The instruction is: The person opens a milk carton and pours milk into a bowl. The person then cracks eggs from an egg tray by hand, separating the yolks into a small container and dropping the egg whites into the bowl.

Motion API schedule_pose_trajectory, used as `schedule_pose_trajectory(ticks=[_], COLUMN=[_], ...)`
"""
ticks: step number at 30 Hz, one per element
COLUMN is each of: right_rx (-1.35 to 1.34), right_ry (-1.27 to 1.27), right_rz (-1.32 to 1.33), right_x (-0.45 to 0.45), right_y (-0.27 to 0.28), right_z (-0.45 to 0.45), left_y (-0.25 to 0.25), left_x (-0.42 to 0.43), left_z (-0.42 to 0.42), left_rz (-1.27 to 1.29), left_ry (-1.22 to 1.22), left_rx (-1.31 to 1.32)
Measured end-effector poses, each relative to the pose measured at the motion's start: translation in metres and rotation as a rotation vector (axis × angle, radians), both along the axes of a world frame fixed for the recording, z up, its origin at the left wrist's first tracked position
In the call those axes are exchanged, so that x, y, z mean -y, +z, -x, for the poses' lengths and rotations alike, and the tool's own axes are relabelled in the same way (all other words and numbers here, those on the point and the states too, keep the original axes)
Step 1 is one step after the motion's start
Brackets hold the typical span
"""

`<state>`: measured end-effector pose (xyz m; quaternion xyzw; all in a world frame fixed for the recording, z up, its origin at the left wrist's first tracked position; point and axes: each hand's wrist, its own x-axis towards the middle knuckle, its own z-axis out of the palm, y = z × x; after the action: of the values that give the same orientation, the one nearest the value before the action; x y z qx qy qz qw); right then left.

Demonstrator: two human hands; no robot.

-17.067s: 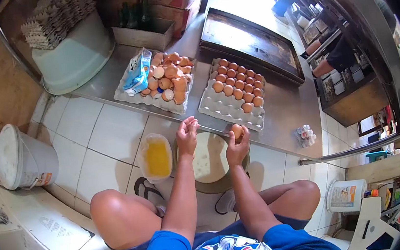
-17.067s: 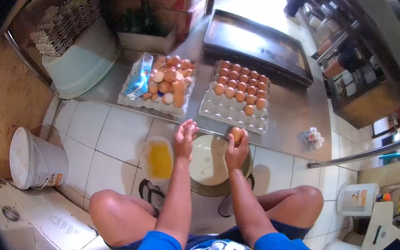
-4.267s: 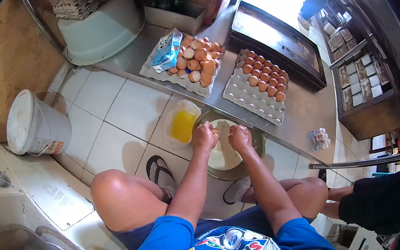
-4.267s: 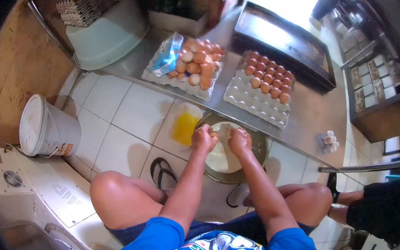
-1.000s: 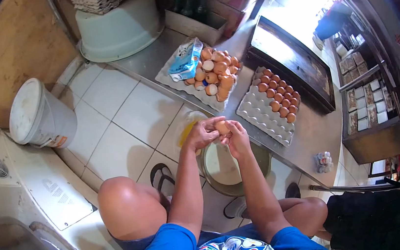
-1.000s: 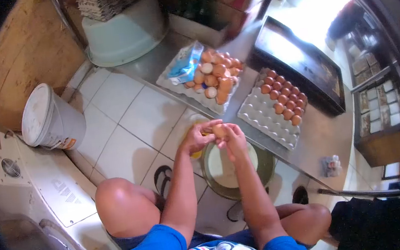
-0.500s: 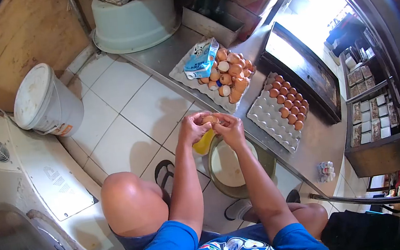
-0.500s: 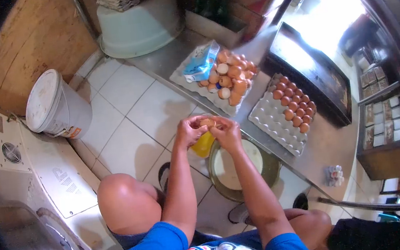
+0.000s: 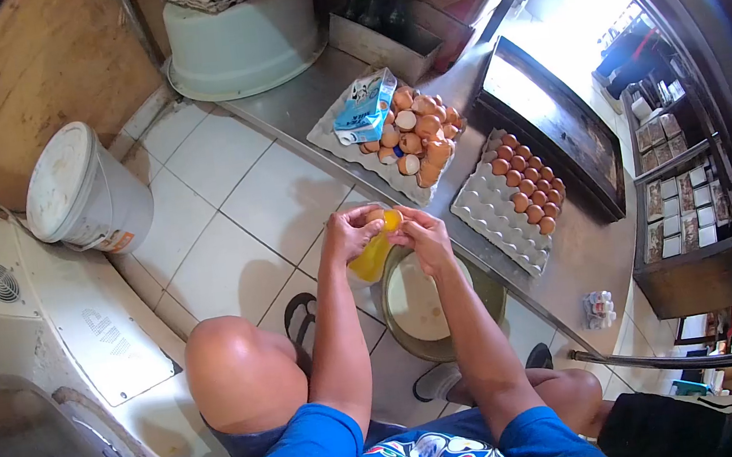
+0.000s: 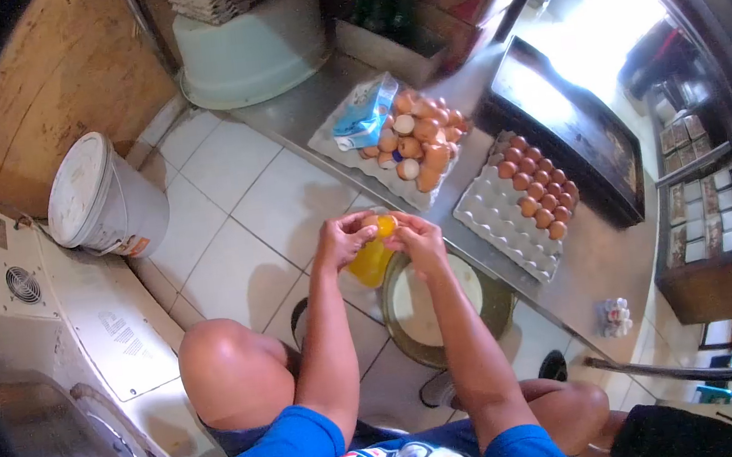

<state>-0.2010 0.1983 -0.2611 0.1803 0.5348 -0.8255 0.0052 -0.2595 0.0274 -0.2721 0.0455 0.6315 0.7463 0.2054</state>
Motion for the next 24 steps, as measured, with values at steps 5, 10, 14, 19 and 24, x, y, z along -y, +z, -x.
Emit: schedule_pose_trajectory(ticks=[5,10,14,19,24], right_rx=[0.004,-0.027,-0.05,-0.081,-0.096], right_ry=[-0.014,-0.023,-0.021,0.006,0.021], right_rz=[0.116,0.277,0.371,0.408,0.411], right_x=[-0.005,-0.006,-0.009,-0.01,-0.008], right_y=[-0.006,-0.013,-0.022,-0.027,-0.016], right_z=[-0.003,-0.006,-0.006,-0.005,-0.007], left_y=[0.007,0.012,0.002,-0.021,-0.053], left_x=[-0.001,-0.001,0.001,0.0,-0.004], left_z=[-0.001,0.001,0.005,0.007,-0.003], left_rz=[0.032,0.038,0.006,0.101,0.561], left_ry=[-0.003,-0.012,0.02,0.158,0.249], left_rx=[-0.01,-0.001,0.017,0.001,-0.165])
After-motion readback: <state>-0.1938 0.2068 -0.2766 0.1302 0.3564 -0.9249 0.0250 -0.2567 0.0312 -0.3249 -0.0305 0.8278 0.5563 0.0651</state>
